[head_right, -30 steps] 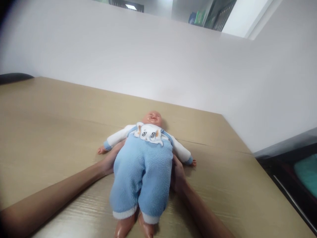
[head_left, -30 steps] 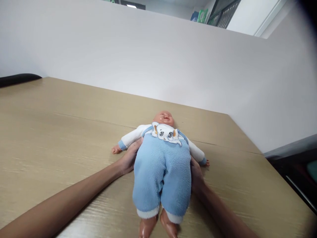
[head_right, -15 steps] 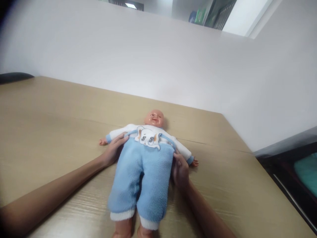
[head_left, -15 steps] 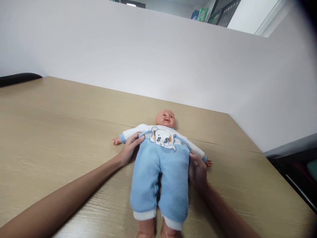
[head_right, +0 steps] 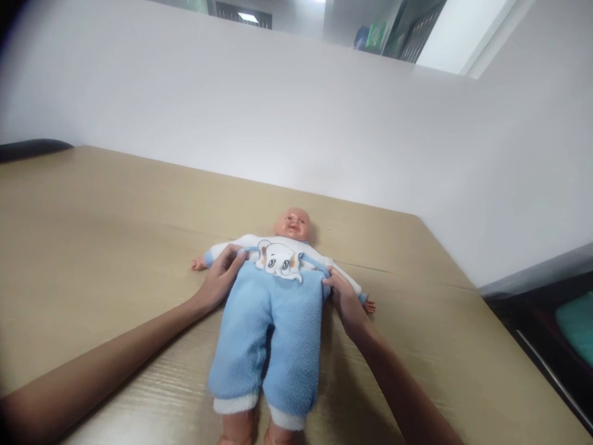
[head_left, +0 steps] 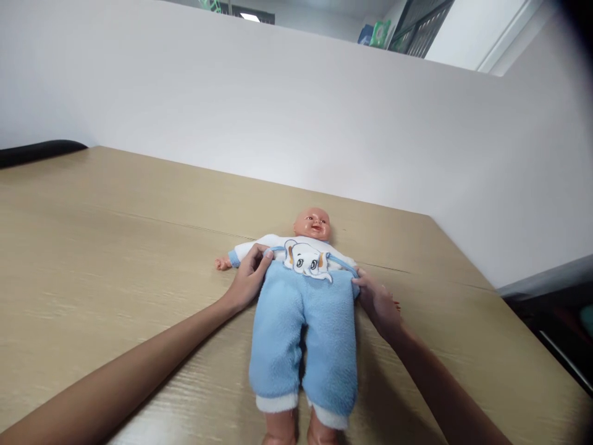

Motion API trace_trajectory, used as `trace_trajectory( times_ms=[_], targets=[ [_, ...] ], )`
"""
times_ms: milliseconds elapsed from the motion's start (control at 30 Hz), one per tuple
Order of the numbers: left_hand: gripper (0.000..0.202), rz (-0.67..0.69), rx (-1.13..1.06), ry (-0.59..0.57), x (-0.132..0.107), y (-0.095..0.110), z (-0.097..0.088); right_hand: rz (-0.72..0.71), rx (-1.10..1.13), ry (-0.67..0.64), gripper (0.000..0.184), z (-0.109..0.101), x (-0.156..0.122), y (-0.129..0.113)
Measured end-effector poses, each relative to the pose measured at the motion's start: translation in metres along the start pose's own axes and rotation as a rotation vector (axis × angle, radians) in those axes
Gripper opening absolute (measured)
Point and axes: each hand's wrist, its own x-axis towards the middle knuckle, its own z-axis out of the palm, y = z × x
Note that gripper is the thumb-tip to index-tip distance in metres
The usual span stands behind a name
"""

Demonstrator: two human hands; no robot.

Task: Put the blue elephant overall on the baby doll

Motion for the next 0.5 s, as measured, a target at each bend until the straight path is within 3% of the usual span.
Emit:
trace_trajectory(
  times_ms=[133, 200, 400, 500],
  targets=[
    [0.031, 0.041, 0.015, 0.035, 0.0, -0.001, 0.0, 0.064, 0.116, -0.099, 0.016, 0.004, 0.01, -0.022],
    [0.031, 0.051, 0.025, 0.053, 0.0, -0.002, 0.0, 0.039, 0.058, -0.093, 0.021, 0.004, 0.02, -0.024],
    [0.028, 0.074, 0.045, 0.081, -0.003, -0.003, 0.001, -0.273, -0.502, 0.086, 0.028, 0.026, 0.052, -0.024],
    [0.026, 0.076, 0.068, 0.106, -0.006, -0.003, 0.001, -0.452, -0.597, 0.044, 0.019, 0.051, 0.07, -0.033]
  ],
)
